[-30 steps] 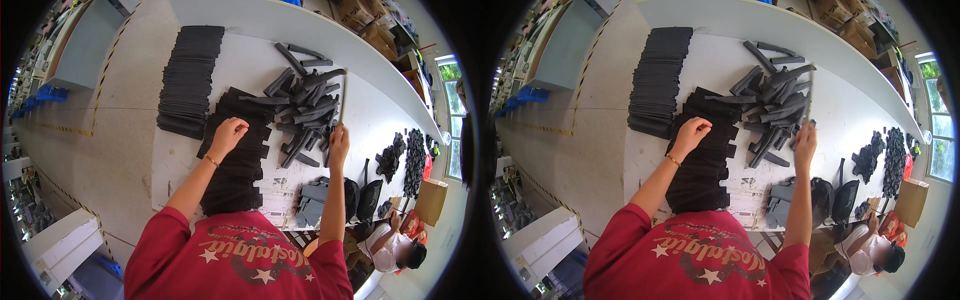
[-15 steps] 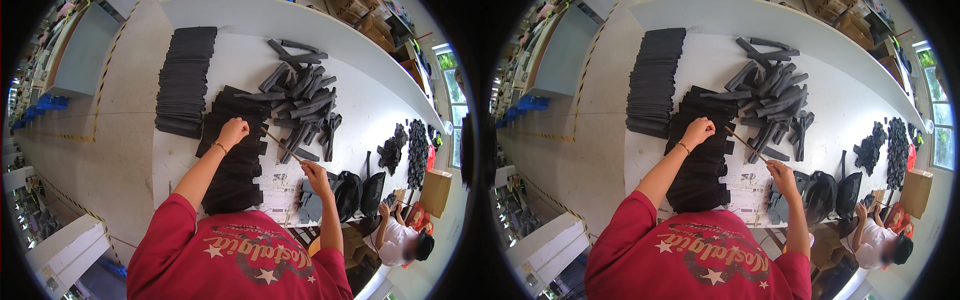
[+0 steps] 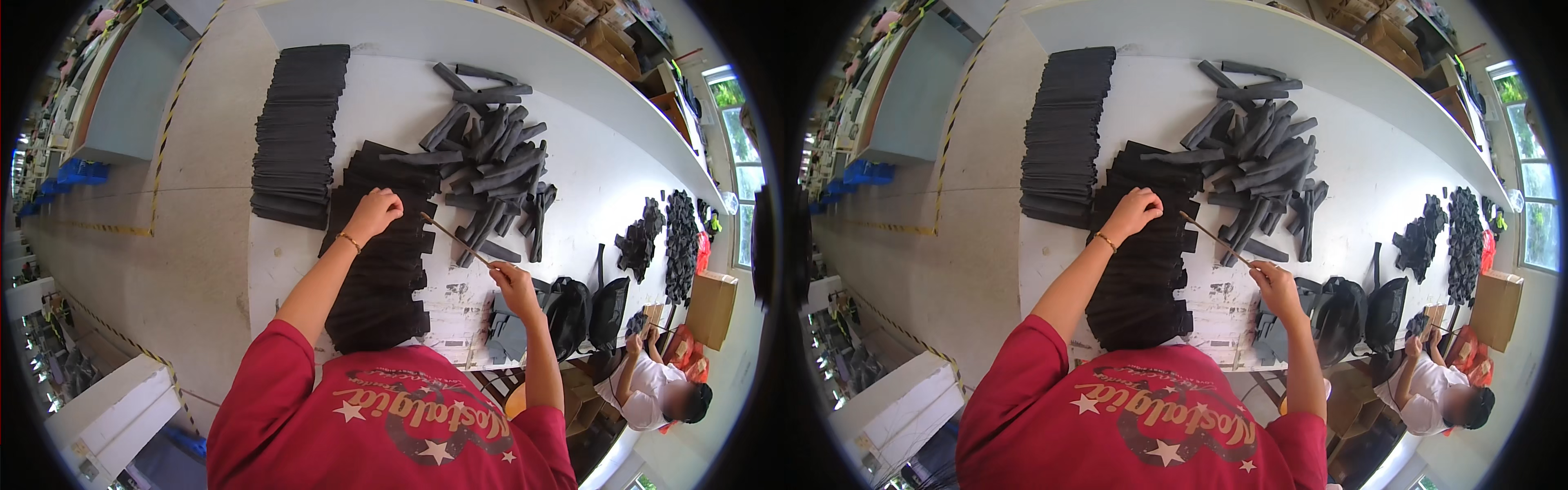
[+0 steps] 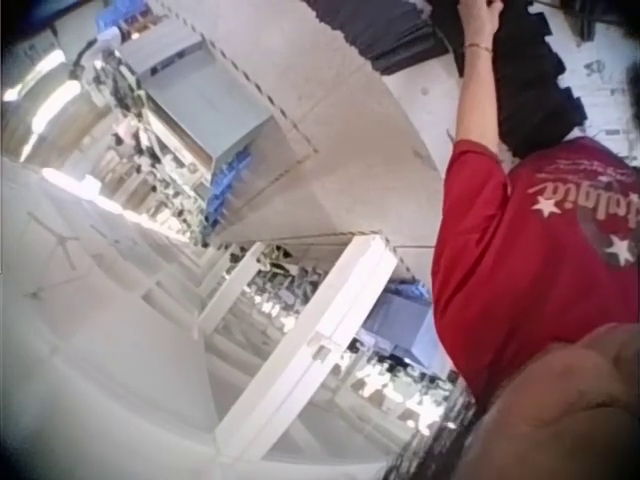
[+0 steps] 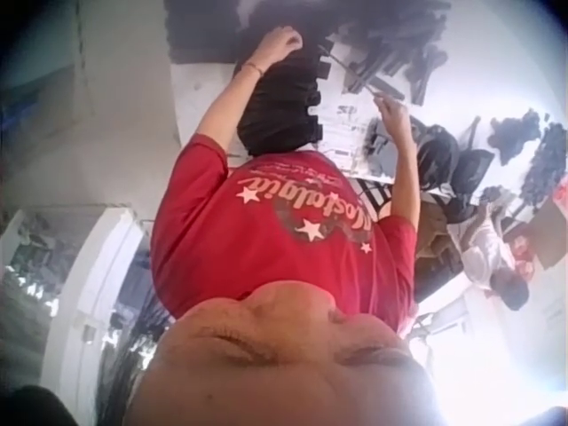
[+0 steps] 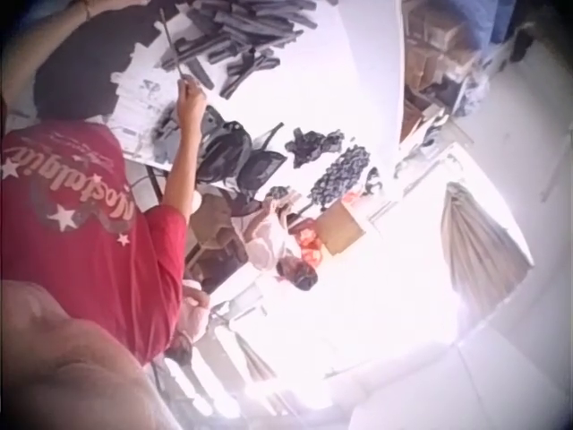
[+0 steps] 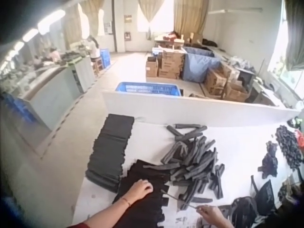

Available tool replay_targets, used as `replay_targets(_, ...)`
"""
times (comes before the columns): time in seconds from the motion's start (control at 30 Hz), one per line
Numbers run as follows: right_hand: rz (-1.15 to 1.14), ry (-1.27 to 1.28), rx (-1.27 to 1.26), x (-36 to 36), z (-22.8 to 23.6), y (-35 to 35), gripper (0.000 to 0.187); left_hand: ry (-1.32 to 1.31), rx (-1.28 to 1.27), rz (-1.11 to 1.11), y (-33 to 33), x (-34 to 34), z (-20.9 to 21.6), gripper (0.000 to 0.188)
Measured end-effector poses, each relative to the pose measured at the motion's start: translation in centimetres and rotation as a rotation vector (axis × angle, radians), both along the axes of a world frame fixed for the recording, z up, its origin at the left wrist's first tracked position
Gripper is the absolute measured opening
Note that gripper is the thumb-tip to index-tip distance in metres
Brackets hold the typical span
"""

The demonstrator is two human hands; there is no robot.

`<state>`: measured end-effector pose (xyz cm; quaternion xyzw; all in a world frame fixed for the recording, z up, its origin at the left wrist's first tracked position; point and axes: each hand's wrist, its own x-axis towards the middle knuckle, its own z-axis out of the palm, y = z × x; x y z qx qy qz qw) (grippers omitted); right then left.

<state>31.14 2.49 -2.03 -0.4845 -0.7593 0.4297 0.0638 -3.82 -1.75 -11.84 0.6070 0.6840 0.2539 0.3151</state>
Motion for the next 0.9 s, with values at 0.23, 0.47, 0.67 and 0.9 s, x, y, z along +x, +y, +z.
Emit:
replay_targets(0.23,0.030,0.036,-0.045,-0.4,0.4,0.0,0.019,-0.086,0.208,0.021,-0.4,-0.2,2.5,0.008)
replay_targets(0.47,0.033,0.170,-0.133,-5.4,-1.7,-1.7,0.024,-0.052,0.351,-0.208,-0.8,5.9,6.3,0.009)
replay_targets(0.67,-0.067,0.395,-0.394,-7.4,-1.7,-6.2,0.026,-0.332,0.623,0.751,-4.8,5.8,10.7,0.060)
replay_targets(0.9,-0.158,0.331,0.059,-12.9,-2.6,-11.8,0.022,-2.078,0.197,0.904,-7.3,8.2,4.2,0.024)
